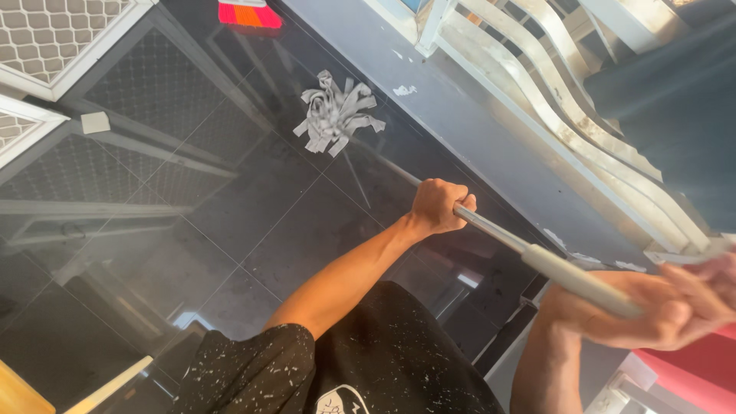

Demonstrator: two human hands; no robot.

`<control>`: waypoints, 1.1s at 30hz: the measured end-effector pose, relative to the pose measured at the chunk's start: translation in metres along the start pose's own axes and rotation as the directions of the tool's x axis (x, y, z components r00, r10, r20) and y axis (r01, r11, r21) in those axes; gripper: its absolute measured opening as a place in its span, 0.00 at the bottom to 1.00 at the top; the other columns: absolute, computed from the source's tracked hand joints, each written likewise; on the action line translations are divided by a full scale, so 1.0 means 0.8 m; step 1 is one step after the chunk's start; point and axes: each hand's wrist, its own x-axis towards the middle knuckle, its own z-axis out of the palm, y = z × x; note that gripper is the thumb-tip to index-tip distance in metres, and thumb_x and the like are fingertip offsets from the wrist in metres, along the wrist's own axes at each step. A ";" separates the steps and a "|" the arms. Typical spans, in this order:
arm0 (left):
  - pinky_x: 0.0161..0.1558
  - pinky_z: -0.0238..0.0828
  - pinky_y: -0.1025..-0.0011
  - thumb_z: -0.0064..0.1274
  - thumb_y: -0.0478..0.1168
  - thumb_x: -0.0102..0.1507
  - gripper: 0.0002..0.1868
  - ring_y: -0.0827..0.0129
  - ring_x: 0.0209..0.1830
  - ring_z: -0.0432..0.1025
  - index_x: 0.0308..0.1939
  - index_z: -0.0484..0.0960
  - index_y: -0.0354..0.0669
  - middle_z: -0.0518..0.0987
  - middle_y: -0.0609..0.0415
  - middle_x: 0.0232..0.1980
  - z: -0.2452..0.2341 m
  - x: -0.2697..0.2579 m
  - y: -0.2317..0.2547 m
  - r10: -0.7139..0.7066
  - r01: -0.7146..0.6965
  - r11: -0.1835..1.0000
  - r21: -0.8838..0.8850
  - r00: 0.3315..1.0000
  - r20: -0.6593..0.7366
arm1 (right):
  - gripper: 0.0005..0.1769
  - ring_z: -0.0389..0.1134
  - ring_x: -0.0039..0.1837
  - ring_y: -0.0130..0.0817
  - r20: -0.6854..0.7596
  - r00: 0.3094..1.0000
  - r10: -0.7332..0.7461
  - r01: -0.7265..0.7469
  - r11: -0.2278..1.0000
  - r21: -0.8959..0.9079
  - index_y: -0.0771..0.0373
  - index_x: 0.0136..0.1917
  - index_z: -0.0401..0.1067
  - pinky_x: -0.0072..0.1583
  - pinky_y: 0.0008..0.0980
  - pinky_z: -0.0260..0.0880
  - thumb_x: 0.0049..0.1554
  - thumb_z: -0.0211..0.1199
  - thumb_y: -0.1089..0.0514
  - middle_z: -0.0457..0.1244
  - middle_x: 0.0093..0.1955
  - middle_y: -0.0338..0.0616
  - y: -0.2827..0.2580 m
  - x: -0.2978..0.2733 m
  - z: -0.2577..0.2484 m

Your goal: The person mops a dark tiled floor with a mop, moving it across the surface.

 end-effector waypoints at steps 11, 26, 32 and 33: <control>0.14 0.49 0.67 0.54 0.38 0.61 0.24 0.67 0.06 0.55 0.12 0.61 0.46 0.61 0.56 0.10 -0.040 -0.090 0.066 -0.027 0.029 0.999 0.029 0.999 -0.044 | 0.36 0.62 0.46 0.41 0.334 0.918 0.215 -0.359 0.809 0.466 0.67 0.44 0.67 0.57 0.45 0.62 0.62 0.48 0.29 0.58 0.39 0.49 0.010 0.007 -0.067; 0.17 0.54 0.67 0.54 0.43 0.60 0.23 0.64 0.09 0.58 0.13 0.61 0.46 0.62 0.55 0.12 -0.066 -0.140 0.030 0.213 -0.213 0.974 -0.081 0.977 -0.008 | 0.43 0.53 0.24 0.33 0.619 0.728 0.294 -0.665 0.519 0.536 0.58 0.24 0.54 0.37 0.41 0.64 0.51 0.50 0.17 0.50 0.21 0.38 -0.166 -0.067 -0.119; 0.15 0.55 0.63 0.58 0.46 0.56 0.25 0.61 0.07 0.59 0.11 0.62 0.45 0.63 0.53 0.10 -0.068 -0.133 -0.011 0.113 -0.113 0.994 -0.012 0.977 0.181 | 0.29 0.40 0.22 0.31 0.547 0.715 0.437 -0.689 0.574 0.442 0.56 0.23 0.48 0.31 0.37 0.48 0.64 0.51 0.54 0.44 0.21 0.39 -0.207 -0.093 -0.077; 0.14 0.55 0.62 0.58 0.47 0.56 0.25 0.60 0.07 0.59 0.10 0.63 0.45 0.63 0.53 0.09 -0.065 -0.137 -0.009 0.070 -0.075 0.997 0.013 0.971 0.229 | 0.28 0.39 0.21 0.30 0.542 0.725 0.425 -0.680 0.563 0.469 0.56 0.23 0.47 0.29 0.35 0.46 0.64 0.49 0.55 0.43 0.21 0.38 -0.205 -0.094 -0.081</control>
